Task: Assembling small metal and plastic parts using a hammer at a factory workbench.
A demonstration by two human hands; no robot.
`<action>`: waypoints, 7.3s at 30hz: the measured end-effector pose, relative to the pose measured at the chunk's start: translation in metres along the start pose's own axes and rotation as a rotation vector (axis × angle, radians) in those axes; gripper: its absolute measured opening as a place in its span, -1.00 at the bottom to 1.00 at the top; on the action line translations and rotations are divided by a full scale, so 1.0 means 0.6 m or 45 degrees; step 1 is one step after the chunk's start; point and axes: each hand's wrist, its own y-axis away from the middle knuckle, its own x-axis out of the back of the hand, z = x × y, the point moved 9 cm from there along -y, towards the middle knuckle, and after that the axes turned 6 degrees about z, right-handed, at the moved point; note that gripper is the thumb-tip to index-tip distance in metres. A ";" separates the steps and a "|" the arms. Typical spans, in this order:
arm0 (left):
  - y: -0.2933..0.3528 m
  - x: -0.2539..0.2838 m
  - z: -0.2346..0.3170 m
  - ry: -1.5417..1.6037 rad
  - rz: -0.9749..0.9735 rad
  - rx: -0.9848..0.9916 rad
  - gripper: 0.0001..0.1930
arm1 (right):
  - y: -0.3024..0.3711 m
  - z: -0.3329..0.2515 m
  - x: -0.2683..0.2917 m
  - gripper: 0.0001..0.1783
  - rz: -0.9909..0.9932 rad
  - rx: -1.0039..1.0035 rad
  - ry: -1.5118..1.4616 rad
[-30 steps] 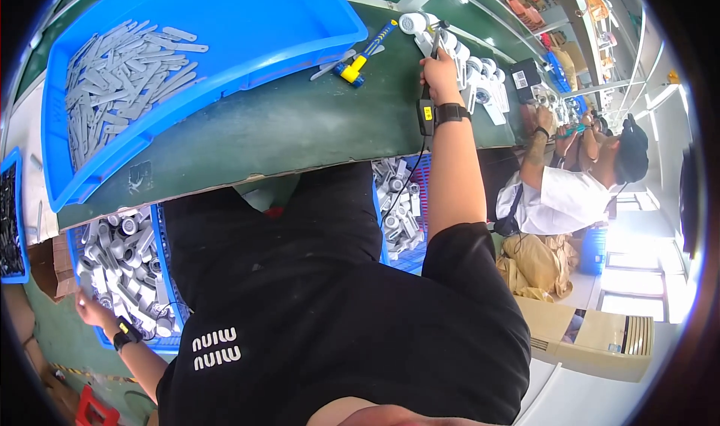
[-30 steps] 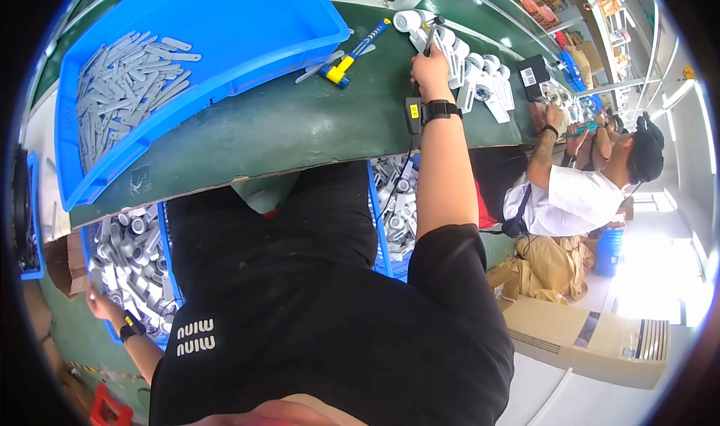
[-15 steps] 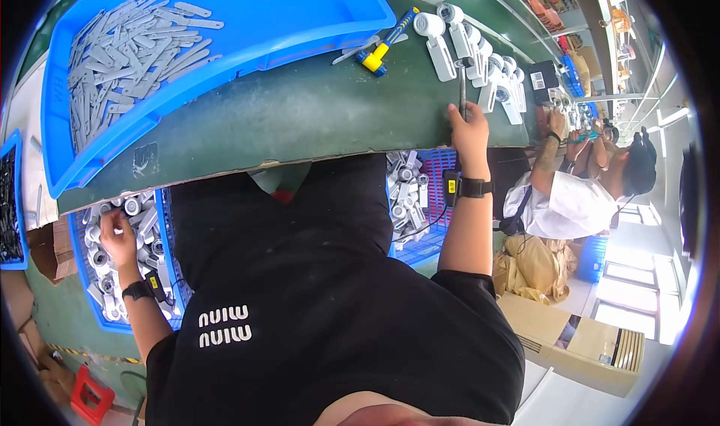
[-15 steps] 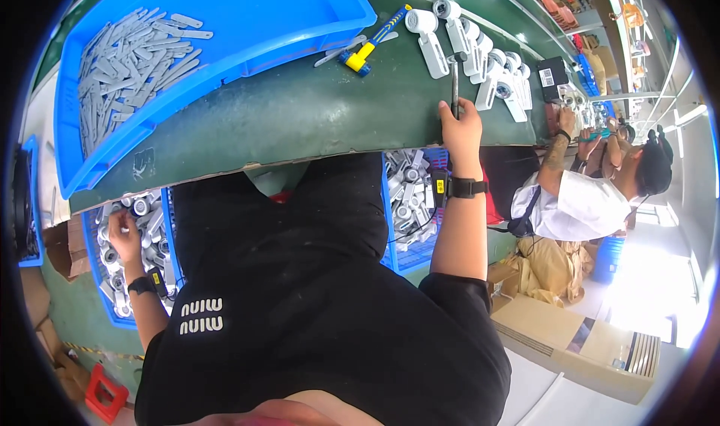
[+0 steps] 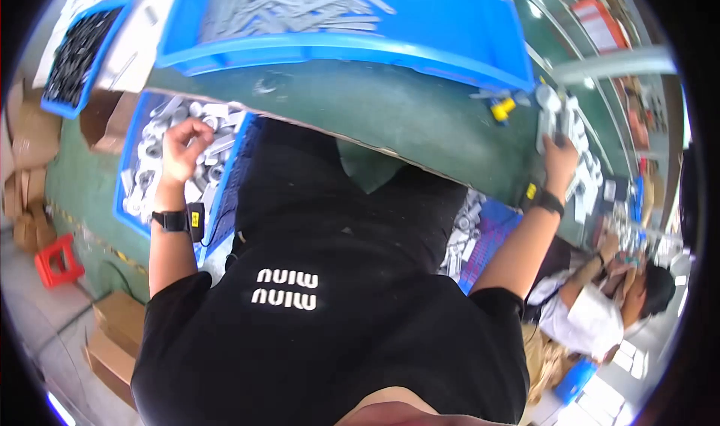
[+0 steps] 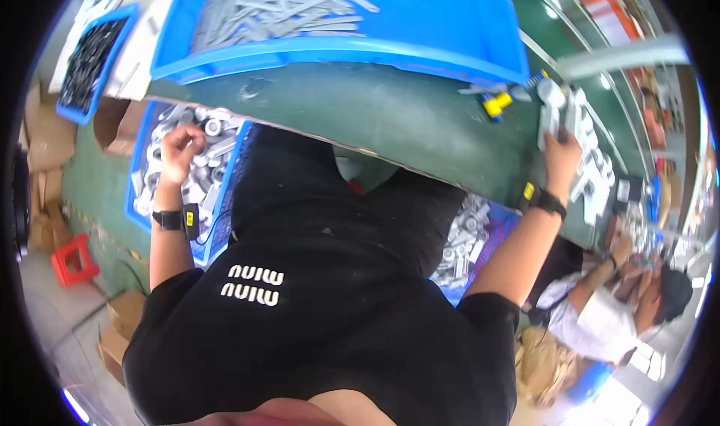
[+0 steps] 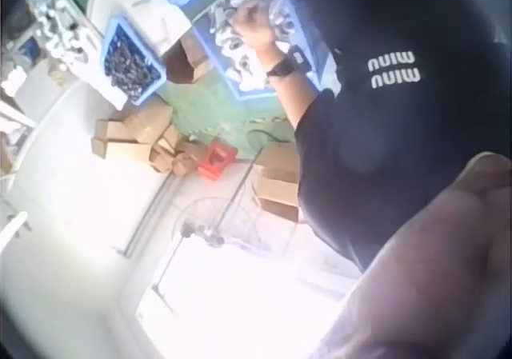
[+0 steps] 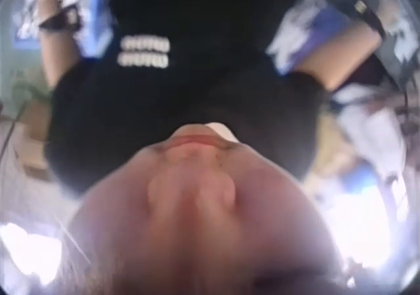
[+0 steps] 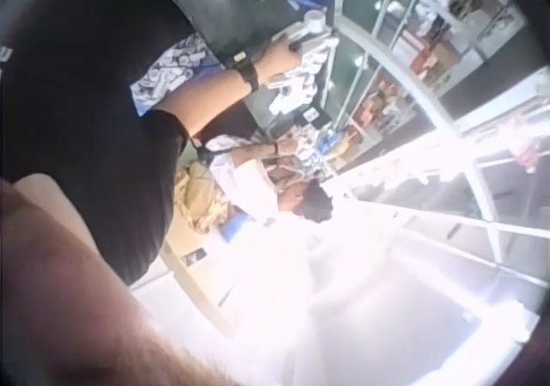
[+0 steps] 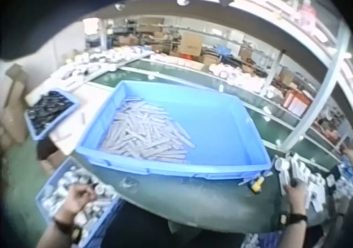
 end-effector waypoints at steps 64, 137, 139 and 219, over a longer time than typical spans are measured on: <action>0.005 -0.487 0.444 -0.510 -0.348 -1.047 -0.59 | 0.305 -0.380 0.019 -0.88 -0.388 -0.579 -1.753; 0.041 -0.522 0.438 -0.593 -0.181 -1.329 -0.81 | 0.405 -0.305 0.116 -0.41 -0.474 0.166 -0.883; 0.042 -0.523 0.439 -0.606 -0.188 -1.336 -0.81 | 0.402 -0.291 0.130 -0.42 -0.358 0.031 -1.257; 0.001 -0.474 0.402 -0.258 -0.179 -1.197 -0.81 | 0.371 -0.415 0.128 -0.42 -0.490 0.391 -0.889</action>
